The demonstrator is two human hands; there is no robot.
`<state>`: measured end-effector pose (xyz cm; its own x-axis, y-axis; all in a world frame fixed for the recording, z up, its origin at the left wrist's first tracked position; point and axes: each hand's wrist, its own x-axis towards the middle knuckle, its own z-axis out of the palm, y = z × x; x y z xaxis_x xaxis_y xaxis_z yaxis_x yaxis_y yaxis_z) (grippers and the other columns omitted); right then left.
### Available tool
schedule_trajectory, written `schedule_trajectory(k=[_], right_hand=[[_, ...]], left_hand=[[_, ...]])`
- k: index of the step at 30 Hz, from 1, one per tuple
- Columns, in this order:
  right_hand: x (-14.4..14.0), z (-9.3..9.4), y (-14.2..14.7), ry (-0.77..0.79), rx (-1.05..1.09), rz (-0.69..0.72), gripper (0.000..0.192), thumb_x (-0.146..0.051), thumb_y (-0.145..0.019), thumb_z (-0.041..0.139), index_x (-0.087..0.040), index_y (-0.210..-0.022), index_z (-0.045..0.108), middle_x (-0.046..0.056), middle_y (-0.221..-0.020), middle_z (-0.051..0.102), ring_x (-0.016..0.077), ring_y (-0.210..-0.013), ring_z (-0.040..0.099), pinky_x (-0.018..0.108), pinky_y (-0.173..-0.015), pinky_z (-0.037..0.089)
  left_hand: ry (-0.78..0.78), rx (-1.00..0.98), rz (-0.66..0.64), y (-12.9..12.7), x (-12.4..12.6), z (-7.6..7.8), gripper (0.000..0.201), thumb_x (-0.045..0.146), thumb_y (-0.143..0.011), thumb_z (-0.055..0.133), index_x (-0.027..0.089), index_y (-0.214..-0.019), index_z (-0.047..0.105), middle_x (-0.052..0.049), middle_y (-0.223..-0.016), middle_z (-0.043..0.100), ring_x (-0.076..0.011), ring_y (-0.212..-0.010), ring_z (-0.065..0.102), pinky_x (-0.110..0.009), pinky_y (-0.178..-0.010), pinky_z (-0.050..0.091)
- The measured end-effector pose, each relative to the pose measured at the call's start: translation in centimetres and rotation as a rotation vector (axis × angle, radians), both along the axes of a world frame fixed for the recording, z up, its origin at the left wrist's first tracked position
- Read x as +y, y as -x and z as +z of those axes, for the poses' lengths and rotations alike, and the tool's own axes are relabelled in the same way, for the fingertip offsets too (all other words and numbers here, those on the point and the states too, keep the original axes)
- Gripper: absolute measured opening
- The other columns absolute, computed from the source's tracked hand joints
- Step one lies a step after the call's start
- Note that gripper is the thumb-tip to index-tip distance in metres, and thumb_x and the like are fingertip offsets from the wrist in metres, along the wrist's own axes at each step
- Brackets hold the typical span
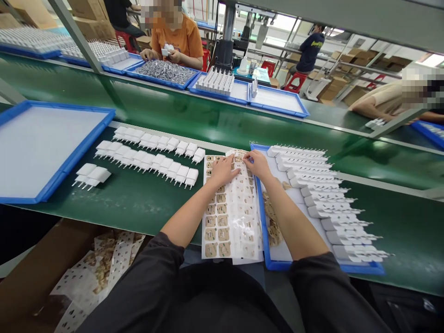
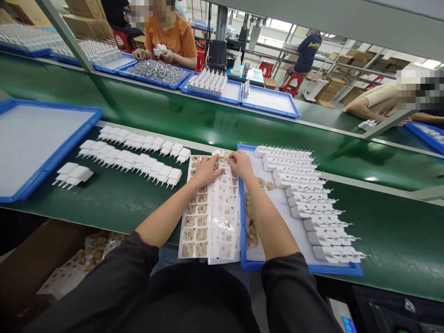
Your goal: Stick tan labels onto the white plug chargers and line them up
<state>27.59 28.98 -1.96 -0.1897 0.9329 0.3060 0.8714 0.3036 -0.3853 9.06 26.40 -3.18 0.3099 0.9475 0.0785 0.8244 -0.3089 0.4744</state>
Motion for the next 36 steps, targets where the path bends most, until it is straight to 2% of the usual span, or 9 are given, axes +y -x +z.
schedule_trajectory(k=[4,13,20,25,27,30,33,36], right_hand=[[0.6,-0.5,0.5,-0.003,-0.02,-0.084,0.021,-0.024,-0.085,0.06,-0.019,-0.101,0.072,0.01,-0.097,0.069,0.026,-0.091,0.061,0.04,-0.086,0.047],[0.9,-0.5,1.5,0.027,-0.055,-0.094,0.016,-0.021,-0.087,0.056,-0.021,-0.094,0.071,0.008,-0.098,0.071,0.0251,-0.094,0.061,0.037,-0.087,0.043],[0.1,0.3,1.3,0.052,-0.02,0.038,0.013,-0.023,-0.088,0.055,-0.021,-0.09,0.068,0.01,-0.103,0.069,0.0266,-0.102,0.058,0.04,-0.092,0.039],[-0.8,1.5,0.3,0.089,0.106,0.132,0.011,-0.026,-0.084,0.057,-0.021,-0.086,0.066,0.008,-0.103,0.068,0.0234,-0.099,0.06,0.037,-0.091,0.045],[-1.4,2.2,-0.7,0.091,0.18,0.121,0.015,-0.032,-0.086,0.055,-0.021,-0.088,0.065,0.006,-0.102,0.069,0.0214,-0.095,0.062,0.035,-0.086,0.048],[-3.1,3.3,-3.0,0.07,0.292,0.024,0.024,-0.04,-0.089,0.049,-0.021,-0.092,0.062,0.007,-0.096,0.069,0.0203,-0.087,0.064,0.034,-0.078,0.05],[-6.0,4.0,-5.5,0.126,0.458,-0.069,0.022,-0.042,-0.083,0.057,-0.021,-0.086,0.061,0.005,-0.085,0.068,0.0187,-0.079,0.063,0.034,-0.075,0.05],[-8.7,4.3,-6.8,0.187,0.533,-0.095,0.02,-0.04,-0.076,0.064,-0.021,-0.08,0.062,0.002,-0.078,0.067,0.0174,-0.073,0.062,0.033,-0.072,0.049]], left_hand=[[-0.004,0.015,-0.007,0.0,-0.1,0.0,0.068,0.049,-0.094,0.051,0.016,-0.152,0.035,-0.014,-0.146,0.055,-0.0318,-0.136,0.045,-0.048,-0.112,0.034],[-0.002,0.033,-0.004,0.0,-0.1,0.1,0.069,0.049,-0.094,0.053,0.019,-0.153,0.034,-0.014,-0.145,0.056,-0.0307,-0.135,0.046,-0.045,-0.111,0.033],[-0.002,-0.004,-0.005,0.1,-0.1,0.1,0.069,0.048,-0.092,0.054,0.019,-0.152,0.035,-0.015,-0.141,0.059,-0.0322,-0.134,0.047,-0.048,-0.11,0.034],[0.005,-0.017,-0.016,0.2,-0.1,0.2,0.068,0.048,-0.093,0.053,0.02,-0.152,0.035,-0.015,-0.143,0.057,-0.0325,-0.136,0.045,-0.048,-0.11,0.033],[0.002,-0.023,-0.02,0.2,0.0,0.1,0.067,0.048,-0.094,0.053,0.019,-0.152,0.035,-0.015,-0.143,0.057,-0.0327,-0.136,0.045,-0.048,-0.11,0.034],[-0.02,-0.014,-0.019,0.2,-0.2,0.2,0.067,0.047,-0.094,0.053,0.018,-0.152,0.036,-0.016,-0.142,0.058,-0.0329,-0.135,0.047,-0.048,-0.11,0.035],[-0.088,-0.028,-0.009,0.2,-0.8,0.5,0.06,0.044,-0.095,0.054,0.019,-0.149,0.042,-0.013,-0.141,0.059,-0.0316,-0.133,0.049,-0.046,-0.11,0.035],[-0.169,-0.105,0.006,-0.4,-0.9,1.5,0.052,0.046,-0.096,0.051,0.022,-0.142,0.05,-0.01,-0.139,0.061,-0.0299,-0.133,0.048,-0.044,-0.11,0.036]])
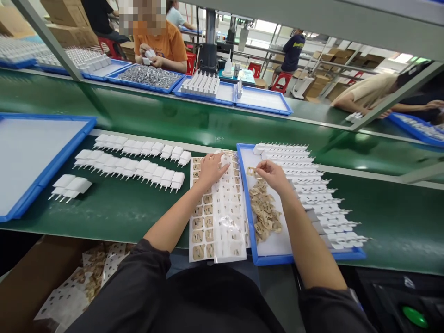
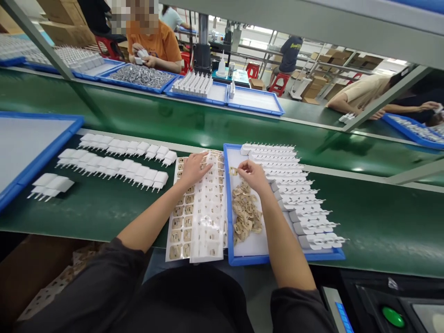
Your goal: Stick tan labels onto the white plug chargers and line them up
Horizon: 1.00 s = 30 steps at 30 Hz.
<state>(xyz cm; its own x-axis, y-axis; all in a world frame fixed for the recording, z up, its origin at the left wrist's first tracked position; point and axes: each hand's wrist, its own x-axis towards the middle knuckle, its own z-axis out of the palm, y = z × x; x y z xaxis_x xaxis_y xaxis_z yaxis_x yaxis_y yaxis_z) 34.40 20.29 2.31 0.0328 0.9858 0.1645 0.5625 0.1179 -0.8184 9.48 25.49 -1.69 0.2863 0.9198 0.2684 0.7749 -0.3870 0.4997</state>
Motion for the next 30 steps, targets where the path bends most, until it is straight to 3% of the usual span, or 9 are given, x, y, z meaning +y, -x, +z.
schedule_trajectory(k=[3,8,11,15,18,22,24,26,30], right_hand=[[-1.5,0.3,-0.1,0.0,-0.007,0.027,0.016,-0.037,-0.075,0.066,-0.021,-0.08,0.063,0.001,-0.079,0.068,0.0166,-0.072,0.062,0.033,-0.074,0.05],[-2.5,0.9,0.9,-0.045,-0.092,0.186,0.008,-0.03,-0.081,0.061,-0.023,-0.083,0.063,0.0,-0.081,0.069,0.0166,-0.076,0.063,0.033,-0.077,0.049],[-2.8,1.0,1.1,-0.069,-0.135,0.234,0.004,-0.025,-0.081,0.058,-0.023,-0.08,0.062,0.0,-0.08,0.068,0.0165,-0.075,0.061,0.032,-0.074,0.048],[-3.1,1.2,0.9,-0.093,-0.141,0.238,0.003,-0.022,-0.082,0.057,-0.023,-0.081,0.06,0.0,-0.081,0.067,0.0159,-0.075,0.061,0.031,-0.073,0.048],[-3.5,1.7,0.8,-0.098,-0.128,0.215,0.003,-0.022,-0.083,0.057,-0.023,-0.081,0.06,0.0,-0.082,0.066,0.0162,-0.076,0.061,0.032,-0.072,0.047],[-4.6,3.1,1.8,-0.119,0.014,0.259,0.004,-0.025,-0.086,0.059,-0.023,-0.083,0.061,0.0,-0.085,0.068,0.0164,-0.079,0.062,0.033,-0.076,0.049],[-5.3,3.9,2.8,-0.127,0.155,0.345,0.006,-0.028,-0.087,0.062,-0.023,-0.085,0.063,0.001,-0.086,0.068,0.0161,-0.081,0.063,0.034,-0.08,0.051],[-6.0,4.4,3.9,-0.118,0.282,0.446,0.009,-0.031,-0.087,0.066,-0.022,-0.086,0.064,0.001,-0.087,0.068,0.0162,-0.081,0.064,0.034,-0.082,0.052],[-6.8,4.3,5.8,-0.056,0.378,0.564,0.012,-0.033,-0.087,0.068,-0.022,-0.087,0.065,0.002,-0.087,0.068,0.0168,-0.082,0.064,0.035,-0.081,0.053]], left_hand=[[-0.018,-0.007,-0.057,-2.3,1.4,1.8,0.049,0.043,-0.095,0.054,0.022,-0.14,0.053,-0.009,-0.14,0.061,-0.0294,-0.131,0.049,-0.044,-0.11,0.037],[0.048,0.057,-0.192,-9.7,6.0,4.6,0.064,0.03,-0.085,0.068,0.02,-0.145,0.047,-0.01,-0.148,0.054,-0.0307,-0.136,0.043,-0.044,-0.113,0.036],[0.093,0.038,-0.21,-13.8,7.9,4.9,0.072,0.028,-0.077,0.076,0.023,-0.143,0.049,-0.009,-0.144,0.057,-0.0316,-0.135,0.045,-0.045,-0.111,0.039],[0.179,-0.056,-0.205,-16.0,8.4,4.6,0.049,0.021,-0.075,0.075,0.022,-0.122,0.064,-0.009,-0.121,0.07,-0.03,-0.123,0.058,-0.044,-0.105,0.046],[0.24,-0.178,-0.209,-14.6,7.3,4.7,0.037,0.025,-0.083,0.069,0.017,-0.118,0.064,-0.011,-0.112,0.072,-0.0246,-0.108,0.067,-0.039,-0.097,0.052],[0.341,-0.399,-0.264,-9.3,3.0,5.3,0.046,0.031,-0.094,0.052,0.015,-0.137,0.048,-0.012,-0.109,0.072,-0.018,-0.094,0.071,-0.033,-0.087,0.057],[0.507,-0.686,-0.373,-5.6,0.0,5.5,0.054,0.034,-0.089,0.058,0.019,-0.139,0.046,-0.011,-0.11,0.071,-0.0188,-0.093,0.072,-0.035,-0.085,0.057],[0.627,-0.834,-0.437,-2.2,-2.9,5.4,0.058,0.04,-0.08,0.068,0.022,-0.133,0.052,-0.009,-0.111,0.07,-0.0202,-0.092,0.071,-0.035,-0.082,0.057],[0.642,-0.857,-0.431,2.0,-6.4,4.3,0.06,0.045,-0.068,0.082,0.022,-0.118,0.059,-0.01,-0.114,0.069,-0.0233,-0.099,0.069,-0.036,-0.085,0.056]])
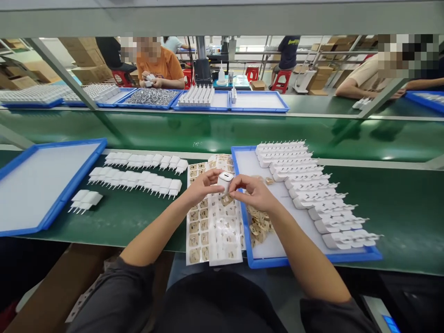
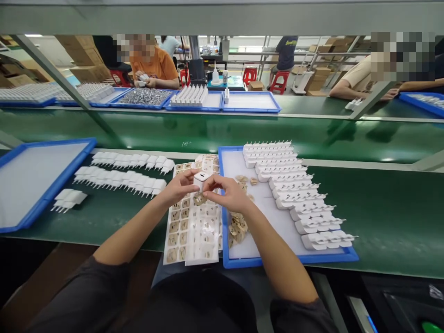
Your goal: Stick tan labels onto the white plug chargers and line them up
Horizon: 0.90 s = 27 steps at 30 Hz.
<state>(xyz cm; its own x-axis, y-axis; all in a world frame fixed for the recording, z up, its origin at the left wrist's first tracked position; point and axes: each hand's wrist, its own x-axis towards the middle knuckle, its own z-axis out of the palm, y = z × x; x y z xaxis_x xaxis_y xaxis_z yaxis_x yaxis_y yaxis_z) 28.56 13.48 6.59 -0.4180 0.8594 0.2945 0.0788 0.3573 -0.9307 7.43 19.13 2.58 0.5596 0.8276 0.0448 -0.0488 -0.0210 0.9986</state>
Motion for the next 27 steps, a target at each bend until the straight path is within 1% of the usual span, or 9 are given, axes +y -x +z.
schedule_trajectory(k=[2,7,9,11,13,15,18,22,27], right_hand=[[0.1,-0.5,0.6,0.032,-0.038,-0.002,0.011,-0.033,-0.087,0.069,-0.022,-0.086,0.065,0.002,-0.087,0.067,0.0168,-0.082,0.063,0.035,-0.081,0.053],[0.7,-2.1,1.4,0.123,-0.057,-0.025,0.012,-0.033,-0.086,0.069,-0.022,-0.086,0.065,0.001,-0.087,0.066,0.0166,-0.083,0.063,0.035,-0.082,0.052],[0.9,-2.4,1.5,0.161,-0.024,-0.038,0.014,-0.035,-0.085,0.071,-0.022,-0.086,0.064,0.001,-0.087,0.065,0.0167,-0.083,0.062,0.035,-0.082,0.051],[0.9,-2.3,1.5,0.194,0.016,-0.06,0.016,-0.036,-0.084,0.072,-0.023,-0.085,0.064,0.001,-0.086,0.063,0.0162,-0.081,0.061,0.034,-0.079,0.051],[0.9,-2.2,1.4,0.221,0.043,-0.09,0.017,-0.037,-0.083,0.073,-0.023,-0.085,0.064,0.0,-0.085,0.062,0.0157,-0.079,0.06,0.033,-0.077,0.05],[0.9,-2.1,1.4,0.238,0.056,-0.127,0.018,-0.038,-0.082,0.074,-0.023,-0.084,0.064,0.001,-0.085,0.062,0.0157,-0.078,0.059,0.032,-0.075,0.049],[0.9,-2.2,1.6,0.242,0.09,-0.221,0.017,-0.037,-0.083,0.074,-0.024,-0.084,0.064,0.0,-0.085,0.062,0.0155,-0.077,0.057,0.031,-0.072,0.047],[0.6,-2.0,2.5,0.245,0.119,-0.387,0.013,-0.034,-0.084,0.072,-0.024,-0.086,0.064,-0.001,-0.084,0.06,0.0143,-0.077,0.055,0.029,-0.071,0.045],[0.3,-1.6,3.2,0.23,0.112,-0.424,0.013,-0.033,-0.083,0.073,-0.023,-0.084,0.064,-0.001,-0.081,0.06,0.0134,-0.074,0.055,0.028,-0.066,0.044]], left_hand=[[-0.066,0.036,0.059,0.6,-0.7,-0.9,0.058,0.044,-0.068,0.083,0.022,-0.115,0.056,-0.009,-0.113,0.069,-0.0221,-0.1,0.068,-0.035,-0.085,0.056],[-0.274,0.135,0.232,0.5,-1.5,-2.4,0.048,0.04,-0.075,0.078,0.023,-0.109,0.049,-0.01,-0.119,0.067,-0.0206,-0.108,0.065,-0.032,-0.085,0.055],[-0.286,0.161,0.221,0.6,-1.8,-2.4,0.053,0.041,-0.076,0.078,0.023,-0.117,0.05,-0.012,-0.127,0.063,-0.0224,-0.114,0.063,-0.032,-0.087,0.056],[-0.258,0.153,0.168,1.0,-1.9,-2.3,0.057,0.043,-0.08,0.073,0.025,-0.129,0.05,-0.013,-0.137,0.057,-0.0243,-0.122,0.059,-0.033,-0.09,0.056],[-0.235,0.129,0.129,1.4,-1.9,-2.2,0.055,0.044,-0.086,0.066,0.026,-0.136,0.052,-0.012,-0.141,0.054,-0.0247,-0.126,0.055,-0.033,-0.092,0.057],[-0.247,0.101,0.152,1.5,-1.8,-2.1,0.049,0.044,-0.087,0.067,0.025,-0.132,0.058,-0.011,-0.131,0.059,-0.0236,-0.12,0.058,-0.031,-0.088,0.058],[-0.338,0.067,0.221,1.5,-1.6,-2.3,0.04,0.038,-0.083,0.074,0.024,-0.119,0.064,-0.008,-0.115,0.063,-0.0201,-0.107,0.061,-0.03,-0.084,0.06],[-0.504,0.034,0.249,1.3,-1.6,-2.4,0.036,0.032,-0.081,0.078,0.025,-0.113,0.065,-0.006,-0.112,0.064,-0.0177,-0.105,0.062,-0.028,-0.082,0.06],[-0.597,0.036,0.244,1.3,-1.7,-2.2,0.036,0.027,-0.081,0.079,0.025,-0.114,0.065,-0.006,-0.111,0.064,-0.0171,-0.105,0.062,-0.026,-0.08,0.061]])
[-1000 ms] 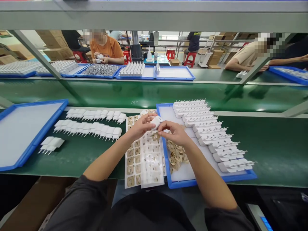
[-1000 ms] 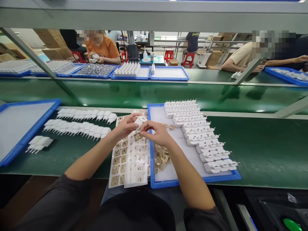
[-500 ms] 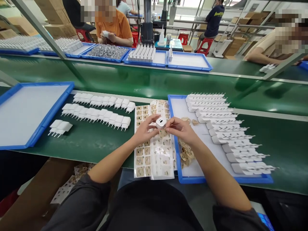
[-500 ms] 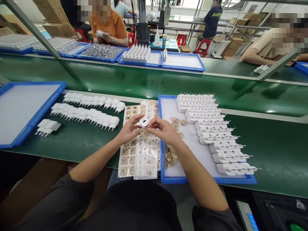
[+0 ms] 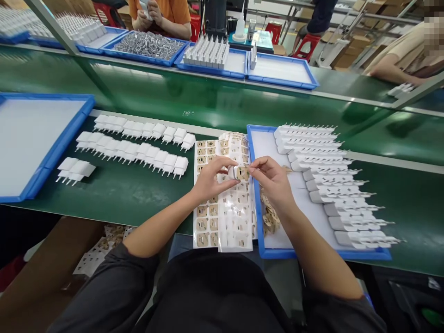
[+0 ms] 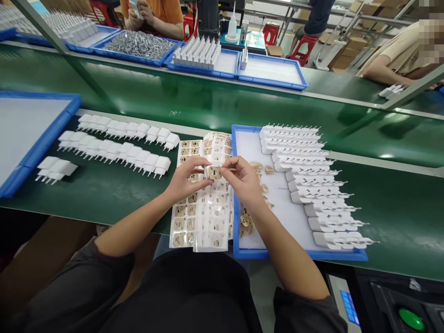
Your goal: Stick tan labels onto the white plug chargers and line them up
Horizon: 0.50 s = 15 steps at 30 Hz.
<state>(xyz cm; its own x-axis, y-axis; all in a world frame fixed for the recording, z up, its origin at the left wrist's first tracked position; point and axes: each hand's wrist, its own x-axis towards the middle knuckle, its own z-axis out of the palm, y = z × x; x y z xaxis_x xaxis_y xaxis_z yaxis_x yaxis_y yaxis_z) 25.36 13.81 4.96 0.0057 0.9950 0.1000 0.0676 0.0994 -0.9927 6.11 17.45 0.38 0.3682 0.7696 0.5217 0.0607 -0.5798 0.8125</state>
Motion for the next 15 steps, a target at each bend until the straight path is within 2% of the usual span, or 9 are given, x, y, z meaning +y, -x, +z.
schedule_trajectory(k=[6,15], right_hand=[[0.17,-0.28,-0.08,-0.046,-0.018,0.01,0.012,-0.032,-0.083,0.072,-0.023,-0.084,0.064,-0.001,-0.082,0.061,0.0138,-0.077,0.058,0.029,-0.072,0.047],[0.25,-0.34,-0.06,-0.05,-0.036,0.009,0.012,-0.032,-0.083,0.072,-0.023,-0.084,0.064,-0.001,-0.082,0.062,0.0143,-0.077,0.059,0.03,-0.072,0.049]], left_hand=[[-0.019,0.008,0.0,0.01,0.03,-0.06,0.036,0.026,-0.08,0.079,0.024,-0.114,0.065,-0.006,-0.111,0.064,-0.0171,-0.103,0.062,-0.027,-0.079,0.061],[-0.016,0.015,0.002,-0.05,-0.03,0.01,0.037,0.027,-0.08,0.079,0.024,-0.114,0.065,-0.006,-0.11,0.064,-0.0174,-0.103,0.063,-0.027,-0.079,0.062]])
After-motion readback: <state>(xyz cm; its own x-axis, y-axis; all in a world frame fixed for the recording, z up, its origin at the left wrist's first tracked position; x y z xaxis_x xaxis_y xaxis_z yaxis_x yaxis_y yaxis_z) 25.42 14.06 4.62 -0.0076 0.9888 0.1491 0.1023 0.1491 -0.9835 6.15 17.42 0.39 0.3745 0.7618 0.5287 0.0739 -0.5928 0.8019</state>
